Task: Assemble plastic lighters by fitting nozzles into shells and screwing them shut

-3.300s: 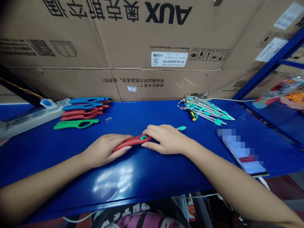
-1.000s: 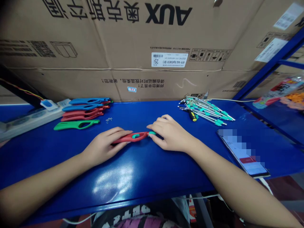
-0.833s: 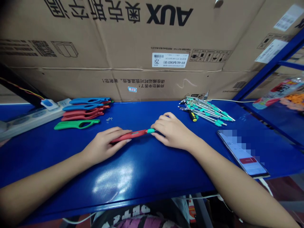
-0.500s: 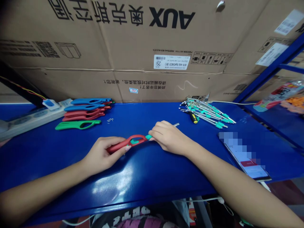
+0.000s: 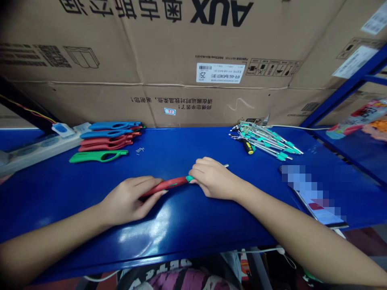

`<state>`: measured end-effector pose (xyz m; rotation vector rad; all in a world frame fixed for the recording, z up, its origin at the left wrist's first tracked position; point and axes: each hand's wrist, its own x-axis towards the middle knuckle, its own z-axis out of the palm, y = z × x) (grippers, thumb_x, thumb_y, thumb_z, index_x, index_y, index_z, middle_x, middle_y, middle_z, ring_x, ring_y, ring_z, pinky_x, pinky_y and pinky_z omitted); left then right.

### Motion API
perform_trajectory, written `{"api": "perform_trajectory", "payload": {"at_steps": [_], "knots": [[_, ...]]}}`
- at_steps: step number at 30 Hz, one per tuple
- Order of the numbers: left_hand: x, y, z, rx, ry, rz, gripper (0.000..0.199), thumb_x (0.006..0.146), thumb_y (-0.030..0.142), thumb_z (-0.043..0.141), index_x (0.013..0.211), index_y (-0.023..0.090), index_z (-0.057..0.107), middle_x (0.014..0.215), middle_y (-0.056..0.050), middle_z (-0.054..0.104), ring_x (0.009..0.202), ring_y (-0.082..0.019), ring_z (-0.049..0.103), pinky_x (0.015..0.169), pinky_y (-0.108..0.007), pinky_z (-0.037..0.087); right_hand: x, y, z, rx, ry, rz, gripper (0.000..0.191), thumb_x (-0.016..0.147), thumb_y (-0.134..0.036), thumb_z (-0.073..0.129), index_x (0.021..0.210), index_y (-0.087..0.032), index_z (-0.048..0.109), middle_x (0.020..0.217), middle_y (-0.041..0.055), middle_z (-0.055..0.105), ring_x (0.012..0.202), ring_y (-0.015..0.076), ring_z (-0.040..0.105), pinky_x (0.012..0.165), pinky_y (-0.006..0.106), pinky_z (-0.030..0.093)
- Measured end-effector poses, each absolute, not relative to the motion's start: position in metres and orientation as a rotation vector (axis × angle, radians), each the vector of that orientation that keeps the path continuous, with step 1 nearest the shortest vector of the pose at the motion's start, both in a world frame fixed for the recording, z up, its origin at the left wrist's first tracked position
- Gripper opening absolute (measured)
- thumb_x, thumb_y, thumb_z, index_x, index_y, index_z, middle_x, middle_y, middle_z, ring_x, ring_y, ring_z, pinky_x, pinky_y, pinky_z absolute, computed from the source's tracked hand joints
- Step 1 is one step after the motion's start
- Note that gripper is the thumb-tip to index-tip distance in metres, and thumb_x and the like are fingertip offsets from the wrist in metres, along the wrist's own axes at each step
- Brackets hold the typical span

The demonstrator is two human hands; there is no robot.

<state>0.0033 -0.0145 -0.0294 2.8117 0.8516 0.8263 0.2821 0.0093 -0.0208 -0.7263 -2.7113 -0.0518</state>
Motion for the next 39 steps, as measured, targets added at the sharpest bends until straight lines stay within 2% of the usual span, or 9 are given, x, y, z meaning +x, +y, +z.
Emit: {"api": "perform_trajectory", "payload": {"at_steps": [6,12,15,20,25,29,31,34,39], "knots": [[0.002,-0.005,-0.030,2.733,0.890,0.731,0.022,0.101,0.029,0.051,0.104,0.014,0.066,0.078,-0.004,0.065,0.067,-0.017,0.062,0.061,-0.028,0.049,0.282,0.015,-0.023,-0.779,-2.706,-0.102,0.029,0.105,-0.027,0.043,0.099,-0.012,0.068,0.086,0.0110,0.069,0.081,0.0218,0.054,0.075,0.034,0.038],[0.009,0.002,-0.024,2.763,1.129,0.483,0.041,0.101,0.046,0.051,0.132,0.020,0.057,0.119,-0.009,0.066,0.098,-0.025,0.067,0.081,-0.037,0.056,0.285,0.019,-0.009,-1.190,-2.720,0.160,0.017,0.095,-0.033,0.061,0.087,-0.018,0.060,0.083,0.0053,0.064,0.076,0.0199,0.055,0.072,0.032,0.038],[0.008,0.005,-0.022,2.777,1.184,0.449,0.041,0.101,0.045,0.051,0.133,0.019,0.056,0.124,-0.010,0.063,0.111,-0.029,0.062,0.093,-0.044,0.054,0.289,0.019,-0.001,-1.289,-2.728,0.221,0.018,0.093,-0.034,0.064,0.084,-0.020,0.055,0.083,0.0042,0.063,0.074,0.0192,0.053,0.066,0.030,0.035],[0.000,0.013,-0.023,2.623,1.206,0.496,0.035,0.102,0.041,0.048,0.124,0.017,0.062,0.118,-0.010,0.063,0.104,-0.026,0.064,0.090,-0.042,0.055,0.306,0.025,0.003,-1.420,-2.688,0.250,0.017,0.091,-0.032,0.065,0.084,-0.021,0.053,0.083,0.0035,0.064,0.072,0.0189,0.054,0.062,0.029,0.033],[-0.001,0.016,-0.025,2.516,1.131,0.580,0.035,0.099,0.043,0.056,0.123,0.019,0.063,0.117,-0.009,0.061,0.099,-0.023,0.065,0.089,-0.039,0.056,0.331,0.038,0.003,-1.474,-2.604,0.232,0.040,0.088,-0.057,0.064,0.104,-0.020,0.058,0.101,0.0096,0.066,0.091,0.0252,0.061,0.075,0.035,0.045],[-0.001,0.017,-0.028,2.523,1.064,0.600,0.033,0.098,0.038,0.058,0.126,0.020,0.062,0.118,-0.009,0.062,0.104,-0.023,0.064,0.091,-0.038,0.055,0.347,0.046,0.006,-2.121,-2.186,-0.246,0.047,0.095,-0.051,0.052,0.119,-0.010,0.054,0.118,0.0253,0.061,0.109,0.0396,0.061,0.082,0.045,0.048],[-0.001,0.017,-0.029,2.520,1.054,0.595,0.033,0.098,0.037,0.059,0.126,0.020,0.062,0.117,-0.009,0.062,0.103,-0.023,0.064,0.089,-0.037,0.055,0.356,0.050,0.007,-2.435,-1.998,-0.271,0.051,0.093,-0.046,0.054,0.125,-0.007,0.051,0.121,0.0301,0.059,0.110,0.0439,0.061,0.079,0.047,0.049],[-0.001,0.016,-0.031,2.490,1.055,0.614,0.034,0.097,0.039,0.061,0.125,0.021,0.064,0.111,-0.008,0.062,0.097,-0.022,0.064,0.082,-0.034,0.055,0.370,0.057,0.006,-2.612,-1.950,-0.069,0.046,0.090,-0.036,0.057,0.127,-0.010,0.051,0.116,0.0267,0.065,0.101,0.0404,0.065,0.074,0.044,0.049],[0.000,0.014,-0.029,2.439,1.052,0.642,0.035,0.094,0.039,0.065,0.123,0.022,0.066,0.106,-0.006,0.062,0.089,-0.019,0.064,0.074,-0.031,0.055,0.387,0.063,0.012,-2.327,-1.881,-0.149,0.039,0.085,-0.030,0.058,0.117,-0.007,0.058,0.107,0.0253,0.067,0.095,0.0352,0.064,0.078,0.041,0.047]]}}
